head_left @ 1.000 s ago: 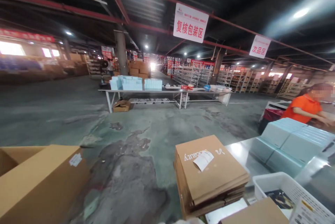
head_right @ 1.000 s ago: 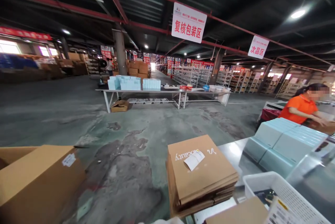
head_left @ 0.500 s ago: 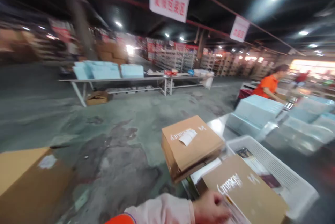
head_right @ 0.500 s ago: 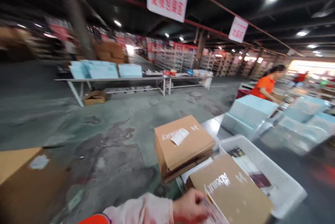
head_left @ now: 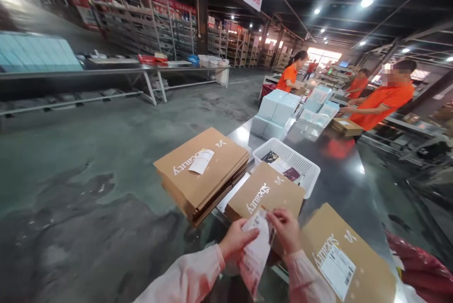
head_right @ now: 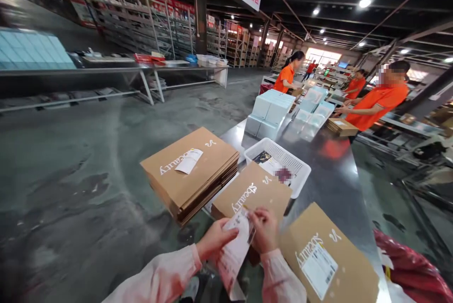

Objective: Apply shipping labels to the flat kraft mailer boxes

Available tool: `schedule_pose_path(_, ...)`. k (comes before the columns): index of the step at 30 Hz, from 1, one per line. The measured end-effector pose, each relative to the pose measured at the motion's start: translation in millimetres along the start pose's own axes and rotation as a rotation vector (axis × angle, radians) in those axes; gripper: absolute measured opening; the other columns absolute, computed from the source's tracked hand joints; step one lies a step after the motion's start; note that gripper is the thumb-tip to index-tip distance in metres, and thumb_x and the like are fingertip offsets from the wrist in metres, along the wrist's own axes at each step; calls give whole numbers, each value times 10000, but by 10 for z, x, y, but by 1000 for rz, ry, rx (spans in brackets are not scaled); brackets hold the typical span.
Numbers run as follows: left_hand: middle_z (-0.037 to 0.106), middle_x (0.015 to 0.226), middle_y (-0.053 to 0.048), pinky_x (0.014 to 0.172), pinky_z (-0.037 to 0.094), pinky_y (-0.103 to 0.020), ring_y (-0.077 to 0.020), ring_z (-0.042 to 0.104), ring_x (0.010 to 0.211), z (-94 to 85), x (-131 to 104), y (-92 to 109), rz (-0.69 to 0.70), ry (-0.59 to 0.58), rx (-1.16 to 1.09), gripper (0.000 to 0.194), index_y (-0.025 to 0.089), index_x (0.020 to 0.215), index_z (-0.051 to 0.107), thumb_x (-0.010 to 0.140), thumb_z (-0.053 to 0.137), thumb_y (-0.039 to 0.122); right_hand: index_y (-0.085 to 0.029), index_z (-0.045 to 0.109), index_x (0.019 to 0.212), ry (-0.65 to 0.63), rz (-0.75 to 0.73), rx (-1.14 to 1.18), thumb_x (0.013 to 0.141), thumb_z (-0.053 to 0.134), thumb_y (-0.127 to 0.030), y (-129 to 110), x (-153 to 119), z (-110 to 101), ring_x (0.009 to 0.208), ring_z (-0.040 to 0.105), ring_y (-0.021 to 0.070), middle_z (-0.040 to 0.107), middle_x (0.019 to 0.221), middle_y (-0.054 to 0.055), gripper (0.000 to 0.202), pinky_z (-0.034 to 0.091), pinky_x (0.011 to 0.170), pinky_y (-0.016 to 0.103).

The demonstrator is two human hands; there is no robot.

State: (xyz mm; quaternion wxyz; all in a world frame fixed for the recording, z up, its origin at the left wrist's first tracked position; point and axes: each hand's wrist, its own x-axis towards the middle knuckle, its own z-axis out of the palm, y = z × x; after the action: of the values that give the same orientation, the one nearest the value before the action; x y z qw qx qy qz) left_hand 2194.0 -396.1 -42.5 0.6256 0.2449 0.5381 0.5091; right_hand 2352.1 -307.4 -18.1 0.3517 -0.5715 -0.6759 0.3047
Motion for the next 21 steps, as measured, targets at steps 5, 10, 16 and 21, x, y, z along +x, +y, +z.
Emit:
schedule_pose_path(5, 730, 836, -116, 730, 486, -345, -233, 640, 752, -462, -169, -528, -114, -134, 15, 792, 112, 837, 747, 397, 873, 758, -94, 768, 851, 120, 104, -283, 721, 672, -354, 217, 753, 76, 1161, 594, 344, 627, 1247, 234, 306, 458, 1060, 515)
schedule_pose_path(10, 741, 758, -24, 745, 499, -390, -227, 638, 707, -1014, -664, -888, -142, -216, 109, 528, 266, 724, 785, 596, 777, 778, 20, 466, 1463, -40, 57, -525, 825, 665, -389, 105, 702, 294, 1486, 250, 456, 326, 1567, 301, 784, 95, 1203, 692)
schedule_pose_path(16, 650, 641, -46, 583, 379, -271, -134, 496, 574, -785, -420, 123, 58, -70, 110, 676, 134, 700, 705, 572, 781, 793, -139, 367, 1561, -659, -423, -493, 907, 562, -455, -14, -359, 365, 1543, 194, 315, 243, 1634, 102, 753, 49, 1289, 535)
schedule_pose_path(21, 695, 760, -89, 663, 490, -292, -201, 618, 730, -326, 334, 726, 295, 132, 558, 660, 119, 794, 716, 809, 556, 758, -201, 648, 1346, -306, -133, -623, 1020, 278, -392, 202, -709, -148, 1255, 597, 287, 650, 1327, 116, 529, 475, 1114, 440)
